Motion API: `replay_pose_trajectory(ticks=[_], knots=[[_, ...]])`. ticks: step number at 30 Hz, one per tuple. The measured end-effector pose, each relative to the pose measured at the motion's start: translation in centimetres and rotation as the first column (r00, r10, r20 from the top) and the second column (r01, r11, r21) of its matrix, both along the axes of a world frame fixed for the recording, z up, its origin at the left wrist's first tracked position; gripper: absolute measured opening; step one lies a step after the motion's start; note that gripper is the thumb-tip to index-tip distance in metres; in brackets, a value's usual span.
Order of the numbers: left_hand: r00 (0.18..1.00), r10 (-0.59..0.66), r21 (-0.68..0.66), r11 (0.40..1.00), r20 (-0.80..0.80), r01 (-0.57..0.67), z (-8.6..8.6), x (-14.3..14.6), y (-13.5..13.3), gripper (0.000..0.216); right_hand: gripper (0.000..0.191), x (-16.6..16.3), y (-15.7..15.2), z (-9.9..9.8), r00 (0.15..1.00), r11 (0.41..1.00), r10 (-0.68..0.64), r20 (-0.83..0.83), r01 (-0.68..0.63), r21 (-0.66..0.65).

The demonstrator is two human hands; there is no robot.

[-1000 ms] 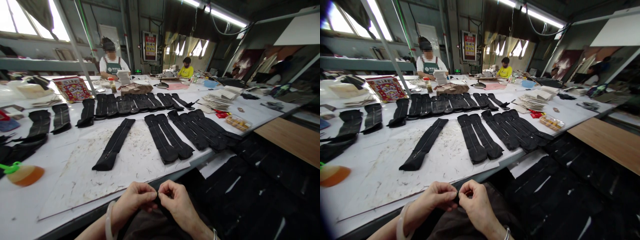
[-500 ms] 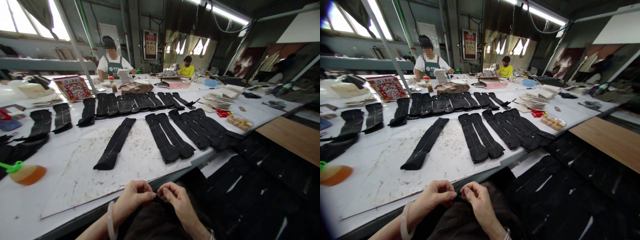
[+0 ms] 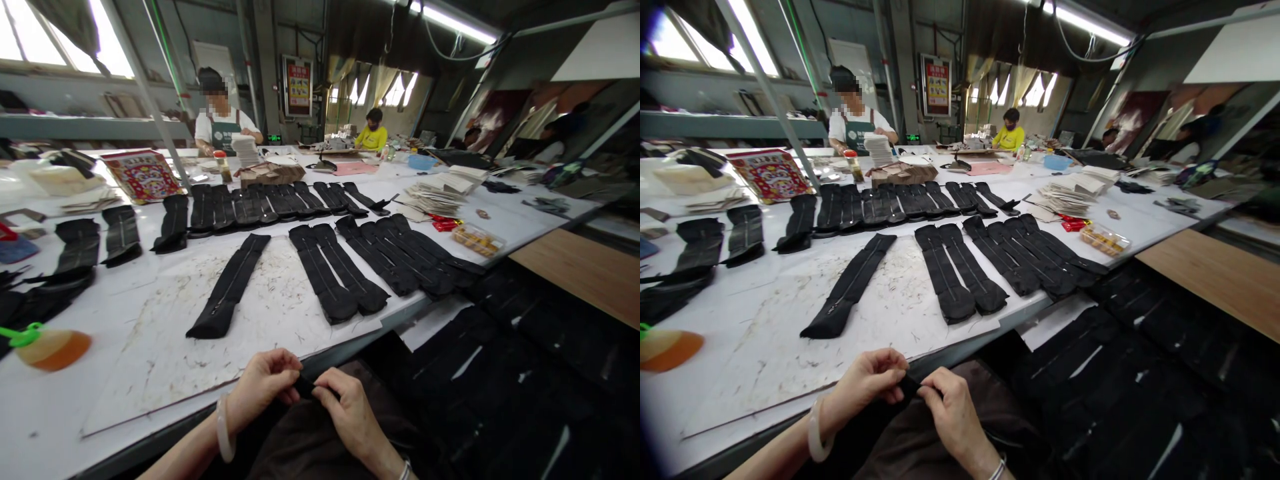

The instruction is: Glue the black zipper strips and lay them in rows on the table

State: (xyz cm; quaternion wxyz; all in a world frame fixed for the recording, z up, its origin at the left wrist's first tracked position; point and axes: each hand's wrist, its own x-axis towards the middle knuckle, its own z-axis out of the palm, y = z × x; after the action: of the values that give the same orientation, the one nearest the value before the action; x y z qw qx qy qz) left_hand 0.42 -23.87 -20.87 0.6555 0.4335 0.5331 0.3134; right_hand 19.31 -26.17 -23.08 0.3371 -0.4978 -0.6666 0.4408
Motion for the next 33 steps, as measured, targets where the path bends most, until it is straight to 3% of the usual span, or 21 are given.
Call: replay_pose_trajectory(ticks=[3, 7, 16, 21, 28, 33], knots=[[0.984, -0.131, 0.104, 0.984, -0.119, 0.143, 0.7, -0.2, 0.2, 0.023, 0.020, 0.0, 0.3, -0.1, 0.999, 1.000, 0.004, 0.050, -0.004, -0.001], [0.870, -0.288, 0.197, 0.900, -0.401, 0.389, 1.9, -0.4, 0.7, 0.019, 0.021, -0.2, 0.6, 0.6, 0.995, 1.000, -0.003, 0.096, 0.003, 0.000], [0.740, -0.317, 0.293, 0.771, -0.593, 0.565, 2.4, -0.3, 1.8, 0.011, 0.021, -0.3, 0.2, 0.7, 0.992, 1.000, -0.013, 0.123, 0.014, -0.006], [0.735, -0.379, 0.200, 0.800, -0.563, 0.566, 2.3, -0.4, 1.9, 0.008, 0.020, -0.4, 0.0, 0.6, 0.994, 1.000, -0.021, 0.106, 0.022, -0.009], [0.798, -0.409, 0.104, 0.861, -0.442, 0.498, 1.5, -0.5, 1.5, 0.021, 0.017, -0.6, -0.2, 1.0, 0.997, 0.998, -0.013, 0.071, 0.018, -0.059], [0.876, -0.369, 0.084, 0.907, -0.311, 0.412, 0.6, -0.6, 1.4, 0.019, 0.025, -1.3, -0.1, 0.5, 0.998, 0.998, -0.021, 0.061, 0.025, -0.060]])
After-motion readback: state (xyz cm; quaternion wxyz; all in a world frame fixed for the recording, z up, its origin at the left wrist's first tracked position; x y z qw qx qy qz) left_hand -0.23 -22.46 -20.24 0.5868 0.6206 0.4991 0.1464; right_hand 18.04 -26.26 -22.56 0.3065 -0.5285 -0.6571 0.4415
